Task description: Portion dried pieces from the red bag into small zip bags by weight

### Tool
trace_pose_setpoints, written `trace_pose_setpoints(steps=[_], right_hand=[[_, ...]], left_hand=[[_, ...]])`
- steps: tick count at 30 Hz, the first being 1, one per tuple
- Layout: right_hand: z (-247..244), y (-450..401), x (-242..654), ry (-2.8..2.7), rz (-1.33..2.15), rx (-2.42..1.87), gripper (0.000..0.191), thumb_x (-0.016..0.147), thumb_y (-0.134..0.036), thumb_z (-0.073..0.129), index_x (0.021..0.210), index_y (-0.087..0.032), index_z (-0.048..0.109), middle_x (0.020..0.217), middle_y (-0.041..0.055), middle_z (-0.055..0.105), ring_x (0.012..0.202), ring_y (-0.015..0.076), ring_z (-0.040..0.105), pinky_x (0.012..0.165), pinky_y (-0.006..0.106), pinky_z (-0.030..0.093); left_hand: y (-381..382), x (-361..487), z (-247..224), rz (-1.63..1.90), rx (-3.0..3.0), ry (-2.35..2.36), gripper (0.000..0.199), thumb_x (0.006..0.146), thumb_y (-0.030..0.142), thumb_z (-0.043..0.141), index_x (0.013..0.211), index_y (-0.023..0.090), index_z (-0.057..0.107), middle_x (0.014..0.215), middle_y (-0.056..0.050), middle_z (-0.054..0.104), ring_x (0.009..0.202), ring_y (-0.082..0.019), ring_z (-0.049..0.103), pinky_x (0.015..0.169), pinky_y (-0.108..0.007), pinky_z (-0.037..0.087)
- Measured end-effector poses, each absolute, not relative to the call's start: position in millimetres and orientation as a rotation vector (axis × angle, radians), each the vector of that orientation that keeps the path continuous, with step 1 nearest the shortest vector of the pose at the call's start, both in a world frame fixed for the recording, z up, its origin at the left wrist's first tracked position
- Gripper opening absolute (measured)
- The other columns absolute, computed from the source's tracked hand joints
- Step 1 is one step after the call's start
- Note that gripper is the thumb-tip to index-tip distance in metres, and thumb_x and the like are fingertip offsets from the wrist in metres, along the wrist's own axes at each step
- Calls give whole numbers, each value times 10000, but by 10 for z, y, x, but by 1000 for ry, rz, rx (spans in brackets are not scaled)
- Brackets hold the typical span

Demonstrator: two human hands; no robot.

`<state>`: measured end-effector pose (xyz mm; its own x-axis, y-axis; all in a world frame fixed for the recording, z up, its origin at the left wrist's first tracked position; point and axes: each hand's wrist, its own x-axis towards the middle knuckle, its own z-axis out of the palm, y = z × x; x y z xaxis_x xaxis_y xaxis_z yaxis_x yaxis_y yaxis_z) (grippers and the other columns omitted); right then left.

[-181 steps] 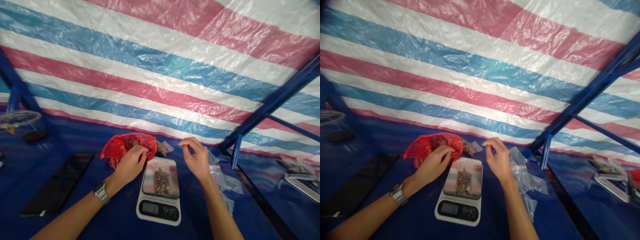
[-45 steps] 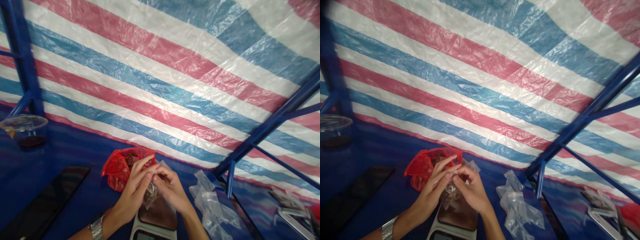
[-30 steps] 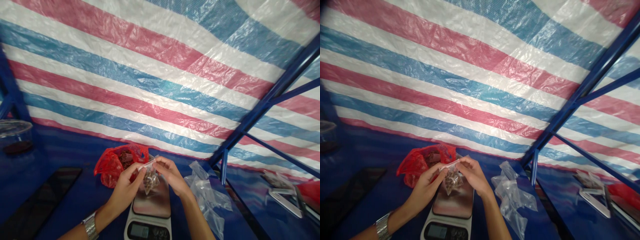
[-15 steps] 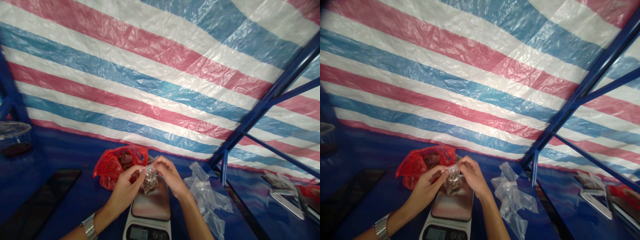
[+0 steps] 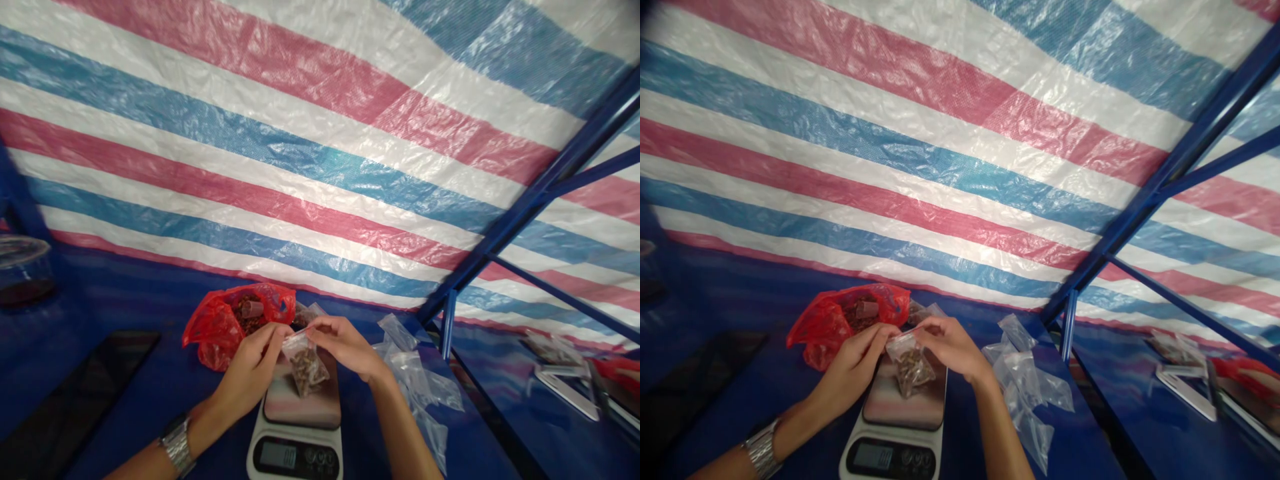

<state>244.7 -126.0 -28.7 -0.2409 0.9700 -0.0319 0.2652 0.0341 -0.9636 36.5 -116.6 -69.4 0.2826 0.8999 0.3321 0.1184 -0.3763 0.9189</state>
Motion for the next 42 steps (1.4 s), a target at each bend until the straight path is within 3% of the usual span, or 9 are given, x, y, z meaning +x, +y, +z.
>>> trace_pose_setpoints(steps=[4, 8, 15, 20, 32, 42], right_hand=[[-316, -1244, 2488, -1810, 919, -1394, 244, 927, -400, 691, 1054, -227, 808, 1011, 56, 729, 905, 213, 656, 833, 344, 484], [-323, -1208, 2553, -1792, 709, -1408, 315, 961, -401, 643, 1209, -259, 775, 1127, 75, 711, 988, 221, 662, 866, 355, 495], [-430, -1073, 2720, -1576, 382, -1461, 319, 960, -437, 594, 1054, -217, 805, 1034, 84, 755, 752, 197, 605, 700, 336, 480], [-482, -1037, 2780, -1494, 246, -1465, 311, 951, -431, 588, 998, -213, 804, 941, 70, 741, 657, 179, 558, 684, 339, 470], [-475, -1052, 2769, -1620, 58, -1494, 264, 970, -312, 549, 1012, -196, 782, 927, 81, 716, 821, 222, 662, 765, 347, 497], [-456, -1066, 2807, -1615, 39, -1493, 246, 985, -282, 534, 1021, -209, 766, 931, 76, 707, 844, 222, 666, 843, 358, 523]], left_hand=[[-1068, 318, -707, 1245, 1767, 1074, 395, 1044, 441, 403, 925, 216, 705, 939, -48, 751, 925, -225, 703, 886, -342, 534], [-986, 286, -738, 1271, 1791, 1142, 390, 1042, 440, 392, 950, 214, 696, 974, -59, 739, 969, -237, 690, 929, -373, 517], [-957, 265, -722, 1365, 1832, 1085, 365, 1051, 394, 400, 931, 213, 694, 958, -53, 727, 956, -218, 684, 914, -345, 518], [-997, 239, -636, 1490, 1865, 1033, 327, 1058, 324, 412, 922, 212, 688, 922, -38, 713, 905, -191, 670, 863, -300, 512], [-1061, 246, -638, 1472, 1898, 989, 356, 1077, 292, 384, 858, 205, 651, 842, -30, 655, 829, -178, 628, 776, -291, 478], [-1104, 257, -607, 1474, 1898, 982, 345, 1072, 279, 388, 838, 202, 630, 830, -31, 634, 809, -173, 610, 754, -280, 468]])
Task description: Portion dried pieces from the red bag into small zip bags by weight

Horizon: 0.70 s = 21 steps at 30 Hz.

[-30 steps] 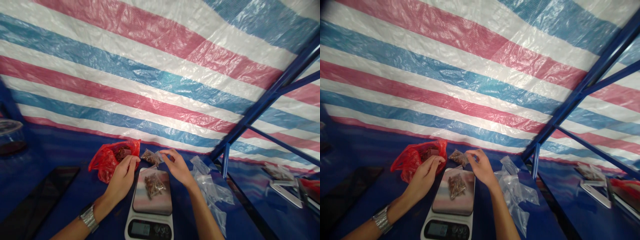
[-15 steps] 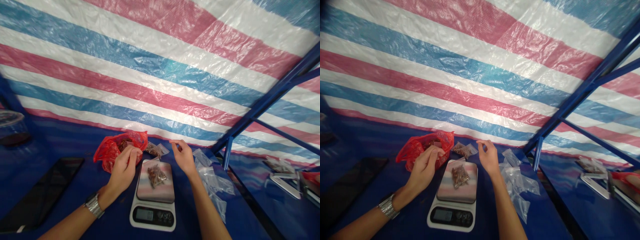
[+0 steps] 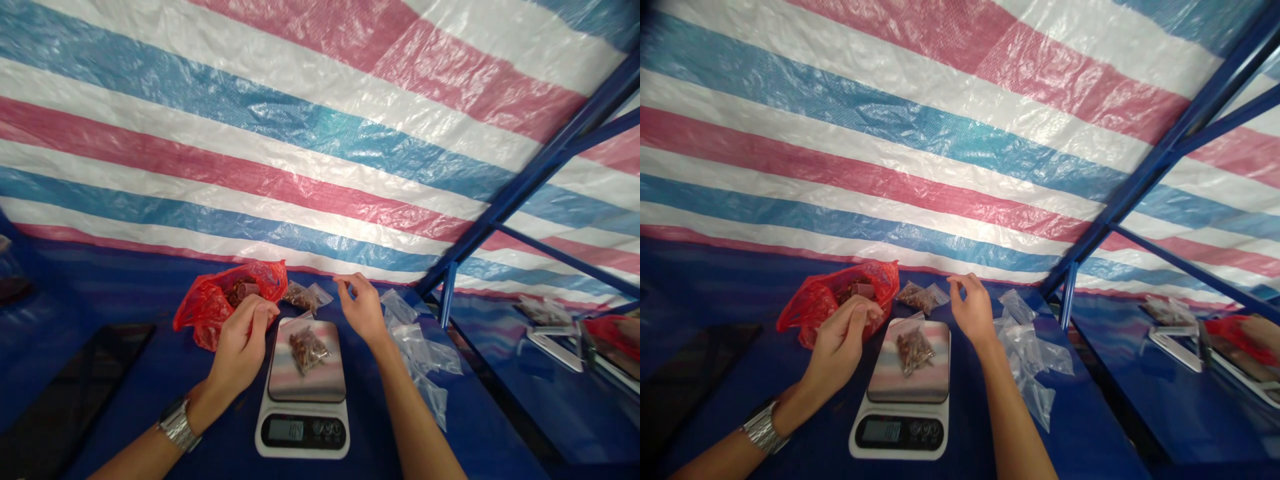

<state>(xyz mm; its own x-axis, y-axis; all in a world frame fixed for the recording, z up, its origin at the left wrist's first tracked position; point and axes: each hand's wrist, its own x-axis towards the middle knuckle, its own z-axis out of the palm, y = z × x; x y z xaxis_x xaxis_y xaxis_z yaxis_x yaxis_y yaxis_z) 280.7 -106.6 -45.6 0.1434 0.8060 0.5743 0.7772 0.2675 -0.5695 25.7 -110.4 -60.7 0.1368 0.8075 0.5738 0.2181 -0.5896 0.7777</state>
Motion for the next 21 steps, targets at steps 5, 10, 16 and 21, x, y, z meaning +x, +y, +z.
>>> trace_pose_setpoints(steps=[5, 10, 16, 21], right_hand=[[-467, -1063, 2798, -1646, 56, -1490, 244, 989, -271, 528, 1017, -213, 763, 945, 73, 708, 862, 222, 671, 851, 353, 515], [-453, -1077, 2781, -1680, 67, -1501, 238, 989, -259, 531, 1020, -210, 762, 940, 73, 708, 834, 217, 664, 803, 347, 503], [-416, -1102, 2742, -1709, 162, -1499, 233, 994, -286, 549, 1002, -220, 771, 967, 72, 731, 856, 215, 668, 773, 339, 498], [-385, -1155, 2633, -1838, 389, -1440, 216, 995, -319, 593, 986, -232, 790, 967, 52, 718, 887, 199, 651, 777, 322, 499]], left_hand=[[-1093, 255, -611, 1484, 1915, 985, 340, 1071, 273, 390, 843, 203, 632, 844, -35, 636, 826, -176, 611, 766, -286, 470], [-1086, 240, -633, 1473, 1932, 986, 345, 1074, 267, 388, 836, 202, 628, 834, -32, 630, 817, -172, 604, 763, -289, 467], [-1077, 239, -628, 1469, 1938, 994, 350, 1074, 267, 385, 824, 202, 621, 837, -34, 627, 828, -175, 602, 773, -297, 465], [-1080, 232, -606, 1490, 1931, 994, 338, 1071, 271, 396, 827, 208, 623, 827, -32, 633, 822, -179, 605, 773, -300, 467]])
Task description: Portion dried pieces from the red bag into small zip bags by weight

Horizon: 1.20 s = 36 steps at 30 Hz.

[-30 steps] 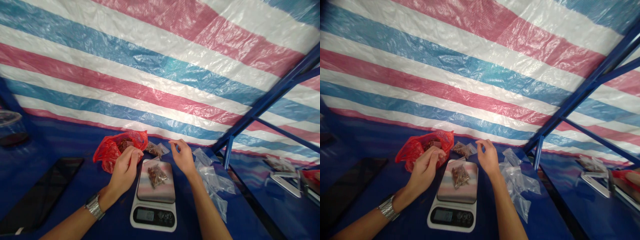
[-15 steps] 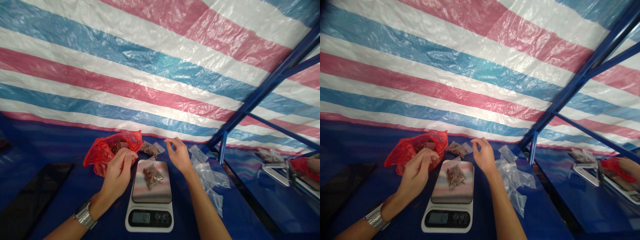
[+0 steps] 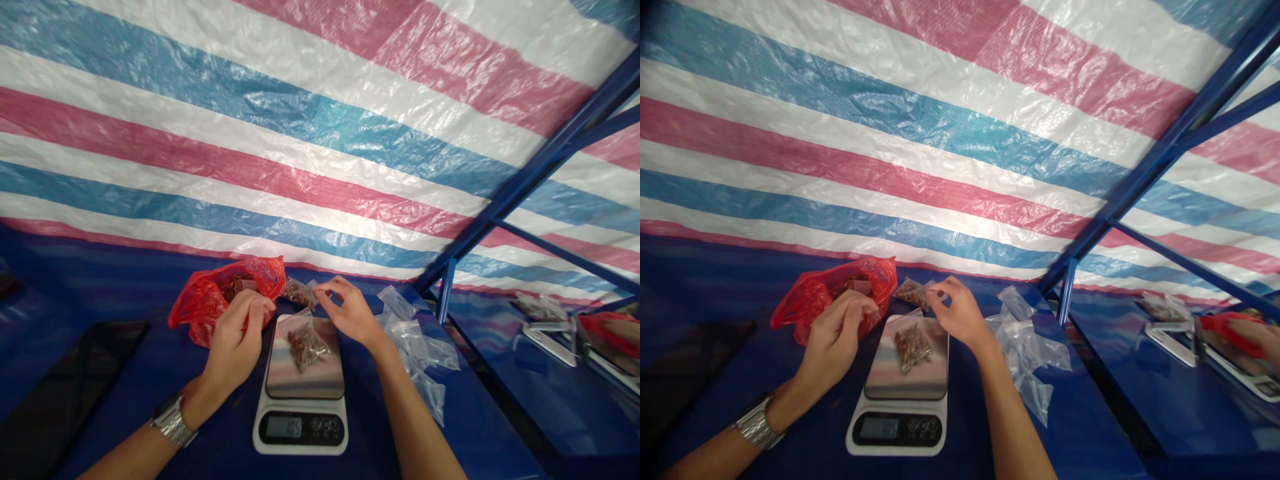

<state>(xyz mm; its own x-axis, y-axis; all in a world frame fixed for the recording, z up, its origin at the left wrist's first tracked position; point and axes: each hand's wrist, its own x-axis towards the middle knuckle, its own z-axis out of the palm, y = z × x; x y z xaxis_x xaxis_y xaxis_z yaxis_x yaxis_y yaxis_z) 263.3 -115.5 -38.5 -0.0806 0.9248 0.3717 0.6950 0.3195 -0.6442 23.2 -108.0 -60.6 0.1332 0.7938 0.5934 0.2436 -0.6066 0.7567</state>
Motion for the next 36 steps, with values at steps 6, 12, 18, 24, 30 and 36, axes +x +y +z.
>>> trace_pose_setpoints(steps=[6, 12, 18, 24, 30, 36], right_hand=[[-412, -1176, 2561, -1976, 448, -1484, 247, 1004, -371, 611, 940, -239, 809, 898, 45, 677, 856, 203, 627, 800, 343, 485], [-427, -1161, 2550, -1962, 482, -1472, 266, 1011, -359, 601, 909, -221, 804, 886, 41, 678, 847, 200, 632, 797, 336, 484], [-455, -1154, 2535, -1974, 475, -1450, 257, 999, -341, 611, 857, -227, 792, 863, 37, 686, 859, 205, 622, 809, 336, 488], [-359, -1193, 2495, -1854, 618, -1375, 241, 966, -368, 642, 826, -206, 753, 863, 29, 669, 806, 184, 610, 752, 305, 482], [-232, -1237, 2414, -1644, 929, -1162, 312, 957, -498, 652, 871, -202, 702, 849, 11, 682, 785, 168, 609, 735, 282, 475], [-237, -1240, 2315, -1434, 916, -1168, 376, 895, -579, 700, 868, -204, 690, 793, 10, 667, 729, 164, 601, 689, 283, 496]], left_hand=[[-1095, 234, -588, 1489, 1944, 983, 351, 1073, 273, 385, 824, 209, 623, 829, -30, 630, 826, -181, 605, 772, -300, 462], [-1093, 241, -603, 1497, 1939, 976, 339, 1070, 256, 394, 822, 208, 620, 831, -30, 625, 835, -177, 599, 786, -299, 456], [-1092, 244, -610, 1499, 1928, 984, 349, 1068, 276, 394, 815, 211, 625, 825, -38, 640, 839, -187, 611, 803, -309, 468], [-1065, 244, -624, 1480, 1954, 999, 323, 1061, 293, 414, 861, 218, 657, 879, -45, 672, 907, -201, 634, 851, -322, 486], [-1052, 251, -691, 1357, 1912, 996, 251, 1038, 385, 499, 1063, 242, 704, 1083, -57, 732, 1056, -227, 670, 960, -350, 519], [-1051, 242, -662, 1229, 1742, 885, 383, 1045, 466, 478, 1250, 239, 708, 1324, -78, 724, 1262, -254, 653, 1139, -402, 478]])
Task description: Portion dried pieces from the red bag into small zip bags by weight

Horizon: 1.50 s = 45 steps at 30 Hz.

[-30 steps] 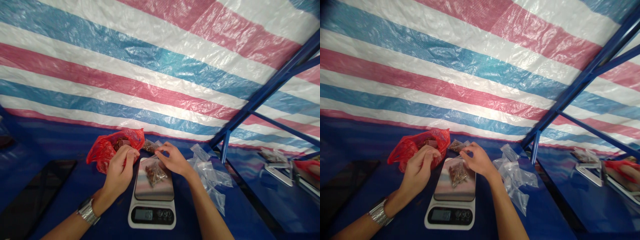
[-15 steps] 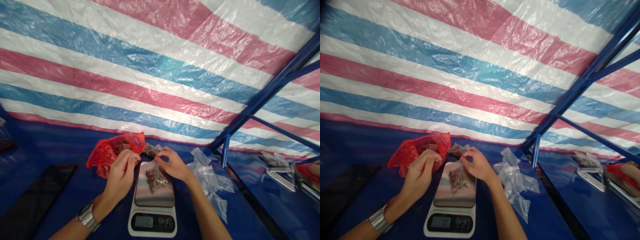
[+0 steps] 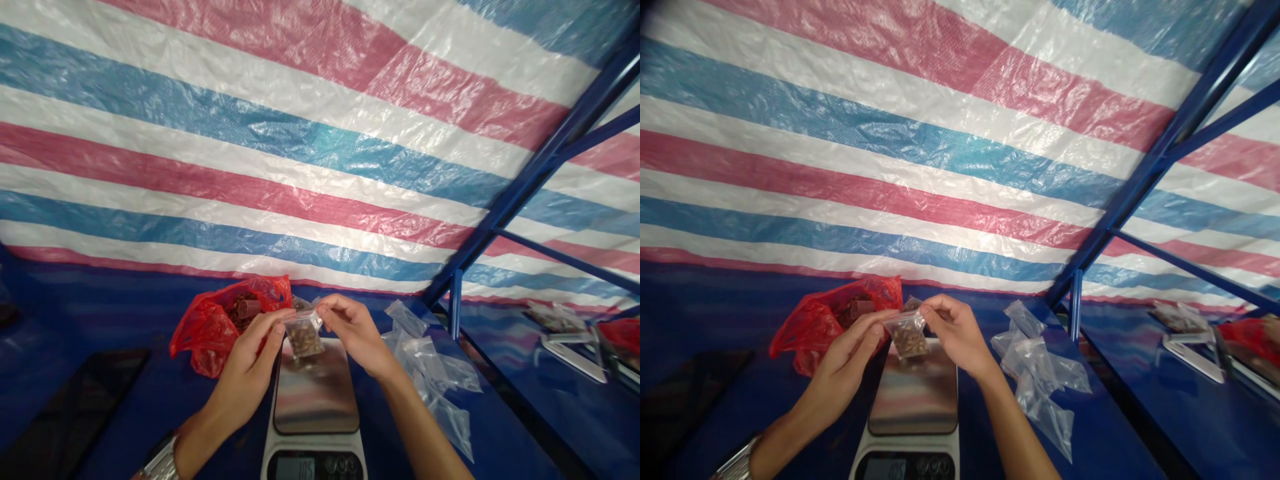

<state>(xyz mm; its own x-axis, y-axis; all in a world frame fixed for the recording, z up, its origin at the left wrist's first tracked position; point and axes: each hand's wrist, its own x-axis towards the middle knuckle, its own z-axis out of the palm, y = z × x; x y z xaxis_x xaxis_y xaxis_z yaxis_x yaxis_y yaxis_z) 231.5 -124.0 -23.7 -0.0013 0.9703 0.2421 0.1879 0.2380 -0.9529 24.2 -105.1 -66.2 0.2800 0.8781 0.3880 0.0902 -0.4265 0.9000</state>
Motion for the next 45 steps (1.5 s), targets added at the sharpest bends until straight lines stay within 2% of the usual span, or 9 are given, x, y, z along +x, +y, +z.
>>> trace_pose_setpoints(steps=[5, 11, 14, 18, 23, 28, 32, 40, 45], right_hand=[[-273, -1230, 2215, -1323, 793, -1161, 364, 881, -560, 727, 861, -196, 709, 740, 14, 670, 680, 163, 604, 651, 284, 510], [-330, -1257, 2050, -1212, 733, -1165, 316, 877, -506, 754, 907, -192, 745, 745, 21, 718, 658, 164, 641, 611, 270, 524], [-350, -1288, 1991, -1243, 749, -1155, 252, 899, -455, 748, 916, -204, 764, 819, 30, 758, 732, 176, 691, 667, 272, 554], [-341, -1330, 1945, -1294, 747, -1134, 227, 937, -432, 711, 1009, -226, 775, 872, 38, 779, 803, 195, 737, 741, 293, 595], [-321, -1357, 1946, -1287, 613, -1095, 342, 979, -420, 651, 1262, -233, 698, 1159, 99, 758, 957, 220, 748, 869, 351, 612], [-321, -1319, 1997, -1284, 462, -1135, 285, 975, -412, 646, 1169, -214, 711, 1085, 96, 745, 831, 189, 714, 791, 330, 608], [-326, -1285, 2049, -1306, 396, -1194, 266, 977, -428, 633, 1091, -210, 735, 1040, 87, 732, 784, 177, 671, 738, 311, 580], [-319, -1274, 2144, -1329, 335, -1256, 269, 975, -450, 627, 1031, -213, 742, 989, 69, 708, 754, 176, 626, 711, 307, 539], [-300, -1272, 2168, -1327, 306, -1260, 267, 966, -454, 631, 996, -216, 748, 971, 68, 703, 789, 193, 633, 742, 327, 539]], left_hand=[[-1050, 319, -687, 1163, 1561, 844, 458, 1019, 507, 511, 1361, 240, 658, 1384, -80, 705, 1306, -267, 644, 1167, -433, 474], [-1192, 433, -791, 1118, 1445, 880, 542, 990, 470, 581, 1480, 239, 564, 1554, -101, 566, 1460, -297, 506, 1262, -464, 337], [-1265, 470, -782, 1120, 1361, 788, 618, 961, 401, 649, 1545, 273, 491, 1611, -87, 499, 1456, -306, 509, 1226, -445, 394], [-1282, 502, -674, 1178, 1138, 765, 596, 850, 284, 787, 1420, 243, 617, 1437, -114, 661, 1222, -302, 689, 1043, -379, 550], [-1220, 475, -510, 1240, 816, 711, 446, 794, 289, 844, 1208, 181, 721, 1183, -112, 777, 998, -254, 751, 859, -306, 595], [-1136, 399, -453, 1285, 406, 705, 108, 877, 192, 707, 951, 128, 754, 993, -104, 798, 874, -203, 748, 831, -306, 603], [-1097, 373, -397, 1231, 217, 723, 199, 920, 81, 565, 834, 119, 741, 894, -109, 789, 808, -179, 741, 826, -309, 613], [-1138, 386, -417, 1211, 204, 722, 156, 990, 125, 593, 979, 102, 747, 999, -123, 789, 857, -166, 747, 788, -252, 625], [-1152, 425, -449, 1207, 163, 732, 223, 1017, 88, 523, 925, 95, 727, 1009, -141, 785, 857, -174, 755, 819, -288, 648]])
